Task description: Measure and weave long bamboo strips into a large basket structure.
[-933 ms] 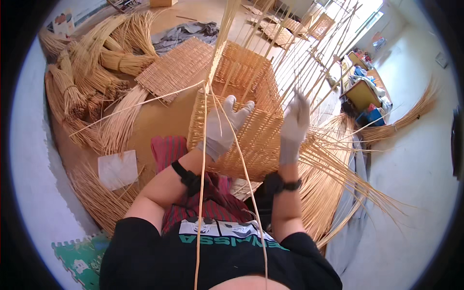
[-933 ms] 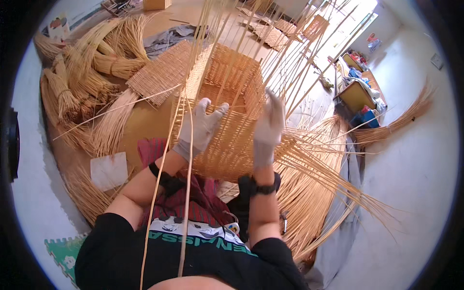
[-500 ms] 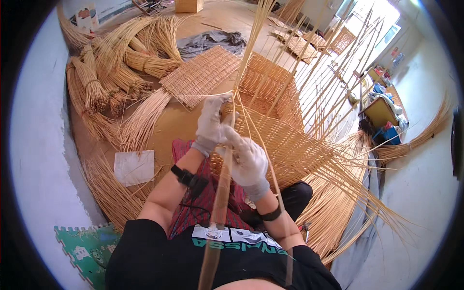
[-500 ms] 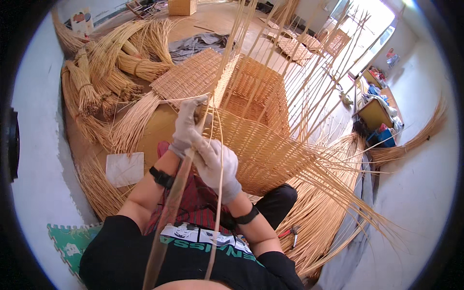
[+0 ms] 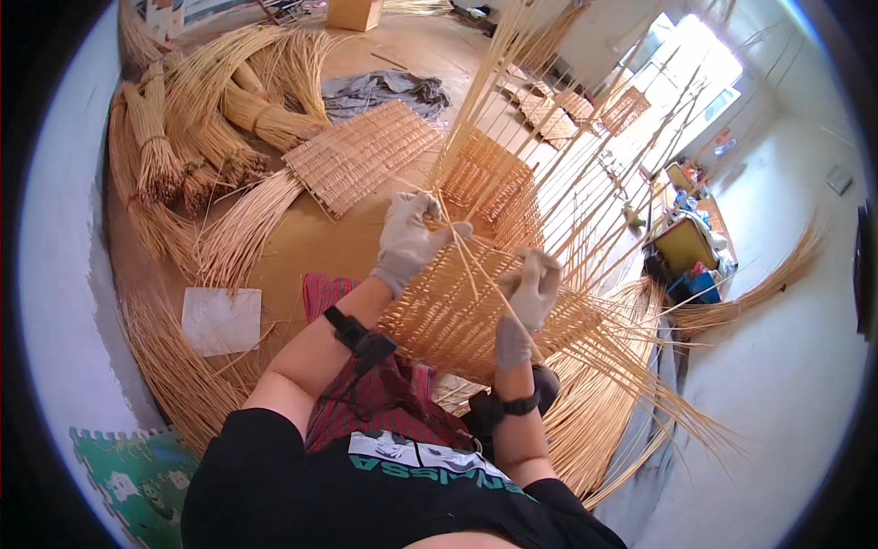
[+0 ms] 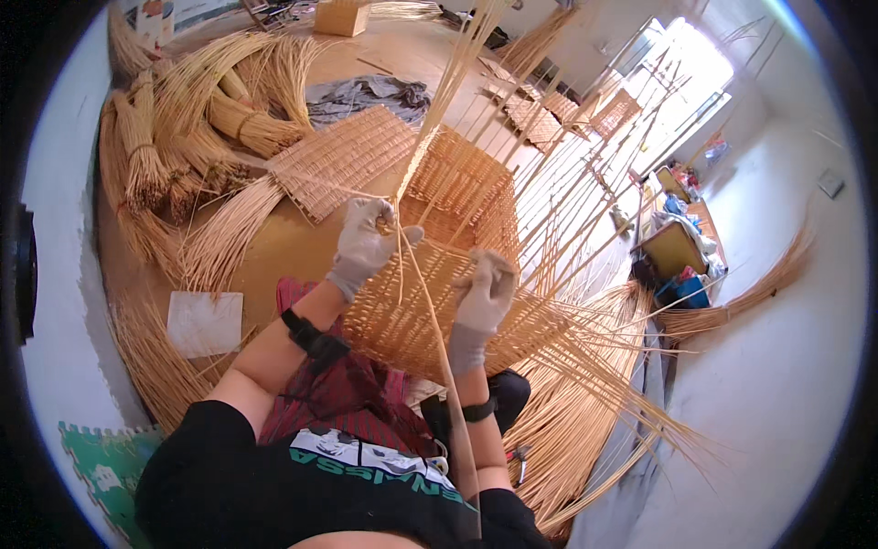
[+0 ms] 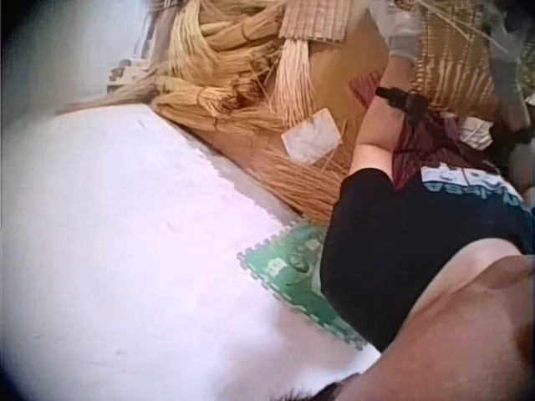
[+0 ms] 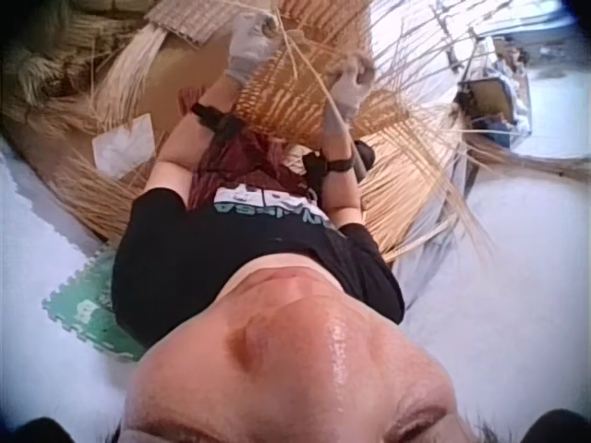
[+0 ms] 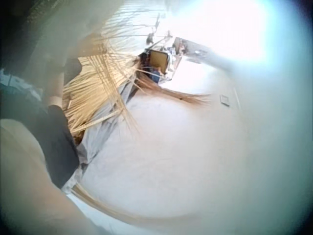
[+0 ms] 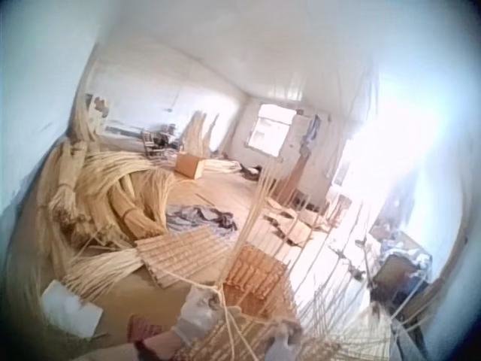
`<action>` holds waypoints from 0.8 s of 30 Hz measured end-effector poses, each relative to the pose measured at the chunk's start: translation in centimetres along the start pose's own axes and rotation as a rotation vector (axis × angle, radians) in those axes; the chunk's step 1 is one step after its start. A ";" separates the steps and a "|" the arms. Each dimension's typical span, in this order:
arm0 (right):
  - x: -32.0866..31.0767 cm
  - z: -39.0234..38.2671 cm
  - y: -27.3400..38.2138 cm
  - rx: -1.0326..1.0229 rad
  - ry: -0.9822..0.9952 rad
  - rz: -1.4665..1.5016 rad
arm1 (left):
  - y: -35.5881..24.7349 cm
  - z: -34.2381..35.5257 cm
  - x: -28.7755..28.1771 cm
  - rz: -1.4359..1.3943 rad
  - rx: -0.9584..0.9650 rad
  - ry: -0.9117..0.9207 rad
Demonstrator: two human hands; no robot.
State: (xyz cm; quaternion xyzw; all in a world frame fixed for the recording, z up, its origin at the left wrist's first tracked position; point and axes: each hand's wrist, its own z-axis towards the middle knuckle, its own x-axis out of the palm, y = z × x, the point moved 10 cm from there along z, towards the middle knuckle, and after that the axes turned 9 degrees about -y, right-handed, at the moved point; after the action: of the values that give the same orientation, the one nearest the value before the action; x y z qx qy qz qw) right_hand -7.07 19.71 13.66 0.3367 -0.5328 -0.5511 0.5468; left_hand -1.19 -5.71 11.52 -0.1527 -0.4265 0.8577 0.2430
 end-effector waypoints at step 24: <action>12.8 -15.7 10.0 -1.065 0.513 -0.448 | 1.7 -1.2 -1.3 -0.587 -0.183 0.045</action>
State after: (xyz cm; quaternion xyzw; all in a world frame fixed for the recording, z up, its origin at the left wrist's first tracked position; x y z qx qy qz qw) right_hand 8.12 5.57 22.66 0.2432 0.0463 -0.7436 0.6212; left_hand -0.03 -6.49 9.50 -0.0630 -0.5225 0.7052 0.4751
